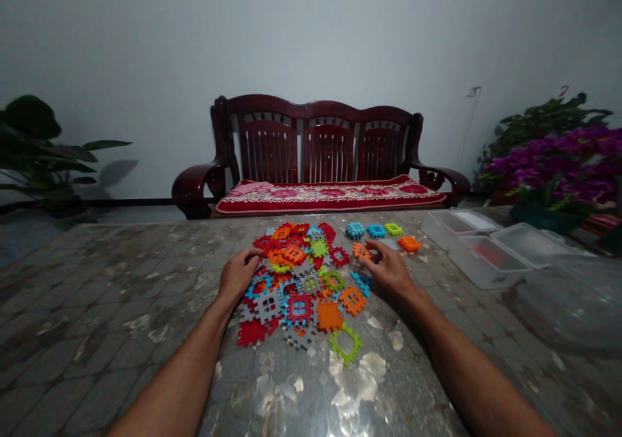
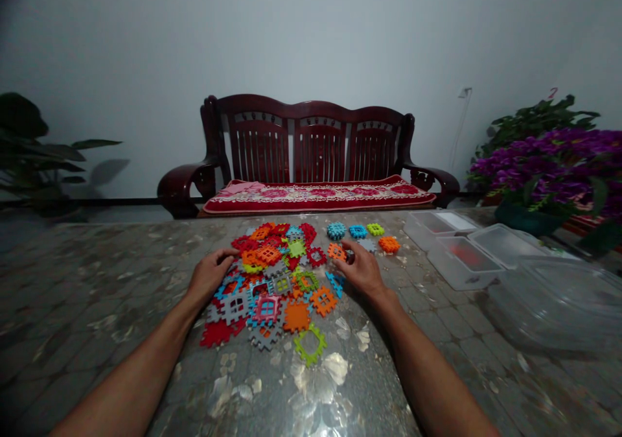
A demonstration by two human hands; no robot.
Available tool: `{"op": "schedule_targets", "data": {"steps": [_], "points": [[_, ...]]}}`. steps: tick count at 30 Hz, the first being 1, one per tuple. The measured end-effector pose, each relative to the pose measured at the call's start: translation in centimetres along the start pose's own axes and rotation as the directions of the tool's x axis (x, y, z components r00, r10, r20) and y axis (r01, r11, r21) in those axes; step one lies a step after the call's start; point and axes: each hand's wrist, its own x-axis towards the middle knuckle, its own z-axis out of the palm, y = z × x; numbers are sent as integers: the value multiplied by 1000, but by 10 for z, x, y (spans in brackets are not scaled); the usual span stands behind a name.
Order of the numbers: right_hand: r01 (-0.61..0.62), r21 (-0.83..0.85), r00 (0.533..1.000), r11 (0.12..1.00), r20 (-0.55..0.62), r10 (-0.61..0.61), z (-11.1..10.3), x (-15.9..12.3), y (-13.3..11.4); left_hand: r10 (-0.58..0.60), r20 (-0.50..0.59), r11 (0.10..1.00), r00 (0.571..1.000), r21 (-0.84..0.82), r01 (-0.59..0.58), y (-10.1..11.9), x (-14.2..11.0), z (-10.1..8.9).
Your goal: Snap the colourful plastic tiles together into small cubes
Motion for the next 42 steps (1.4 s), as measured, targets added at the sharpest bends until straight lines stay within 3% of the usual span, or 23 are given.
{"op": "schedule_targets", "data": {"steps": [10, 17, 25, 35, 42], "points": [[118, -35, 965, 992, 241, -106, 2, -8, -16, -14, 2, 1000, 1000, 9, 14, 10, -4, -5], [78, -176, 989, 981, 141, -53, 15, -4, -29, -22, 0, 1000, 1000, 13, 22, 13, -4, -6], [169, -274, 961, 947, 260, -96, 24, 1, -53, -18, 3, 1000, 1000, 3, 18, 11, -4, -5], [133, -145, 966, 981, 238, -96, 31, 3, -38, -23, -18, 1000, 1000, 12, 23, 16, -7, -6], [244, -92, 944, 966, 252, -214, 24, 0, -31, -23, 4, 1000, 1000, 9, 23, 18, -8, -7]]}}
